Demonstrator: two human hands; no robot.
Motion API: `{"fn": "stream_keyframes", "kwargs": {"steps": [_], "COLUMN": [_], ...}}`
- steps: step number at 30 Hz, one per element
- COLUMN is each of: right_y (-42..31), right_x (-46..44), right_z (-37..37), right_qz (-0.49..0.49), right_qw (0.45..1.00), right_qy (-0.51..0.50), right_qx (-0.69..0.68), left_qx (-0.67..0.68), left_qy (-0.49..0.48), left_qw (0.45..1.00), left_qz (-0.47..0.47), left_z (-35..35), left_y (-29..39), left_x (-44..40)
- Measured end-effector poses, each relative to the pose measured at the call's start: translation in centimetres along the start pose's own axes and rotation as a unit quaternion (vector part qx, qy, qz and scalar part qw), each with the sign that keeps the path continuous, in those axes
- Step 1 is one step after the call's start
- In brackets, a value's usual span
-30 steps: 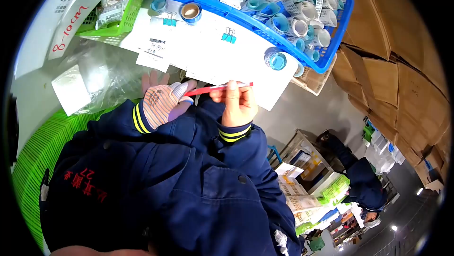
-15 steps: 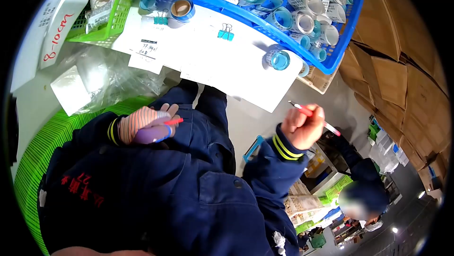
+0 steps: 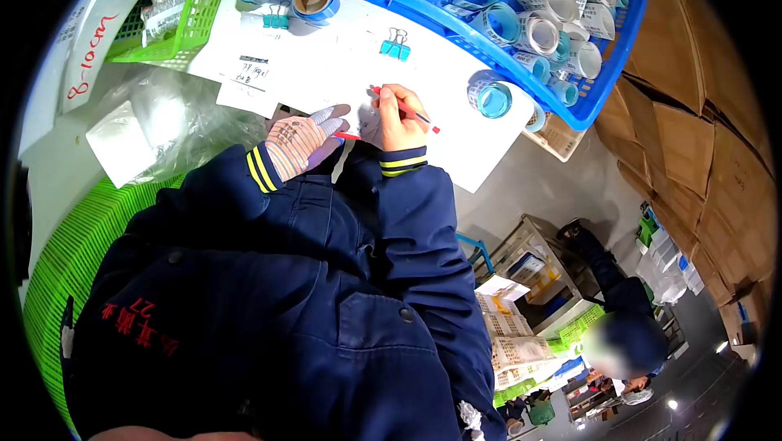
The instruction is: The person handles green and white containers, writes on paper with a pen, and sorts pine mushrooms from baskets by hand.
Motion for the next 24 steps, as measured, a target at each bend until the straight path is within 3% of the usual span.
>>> {"fn": "stream_keyframes", "kwargs": {"steps": [13,16,18,19,21,22,23,24], "right_y": [1.6,0.4,-0.3,-0.5,-1.3,-1.8,-2.3,-2.8], "right_x": [-0.6,-0.5,-0.4,-0.2,0.3,0.7,1.1,1.6], "right_z": [0.0,1.3,1.9,2.3,2.8,3.0,3.0,2.9], "right_qz": [-0.017,0.018,0.007,-0.001,-0.011,-0.027,-0.042,-0.036], "right_qw": [1.0,0.996,0.996,0.997,0.996,0.995,0.994,0.995], "right_qy": [0.008,0.087,0.088,0.078,0.072,0.061,0.051,0.029], "right_qx": [-0.002,0.024,-0.008,-0.014,-0.044,-0.068,-0.091,-0.083], "left_qx": [0.003,0.047,0.003,0.003,0.092,0.088,0.266,0.326], "left_qy": [-0.013,0.042,-0.1,-0.1,-0.106,-0.064,-0.058,-0.063], "left_qw": [1.0,0.998,0.988,0.988,0.981,0.986,0.943,0.921], "left_qz": [0.015,-0.009,0.117,0.117,0.135,0.13,0.193,0.205], "left_z": [0.5,0.6,0.1,-0.1,-0.2,0.3,1.4,1.5], "left_y": [0.1,0.0,-0.4,-0.6,-1.3,-1.3,-0.6,-0.5], "left_x": [0.1,0.1,-0.1,0.1,0.5,1.0,1.1,1.5]}}
Point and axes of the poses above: each hand's wrist, its own x-axis away from the middle knuckle, its own z-axis out of the back of the hand, y = z × x, the point moved 5 cm from there along -x, towards the middle knuckle, and after that the axes turned 4 degrees about z, right-handed, at the moved point
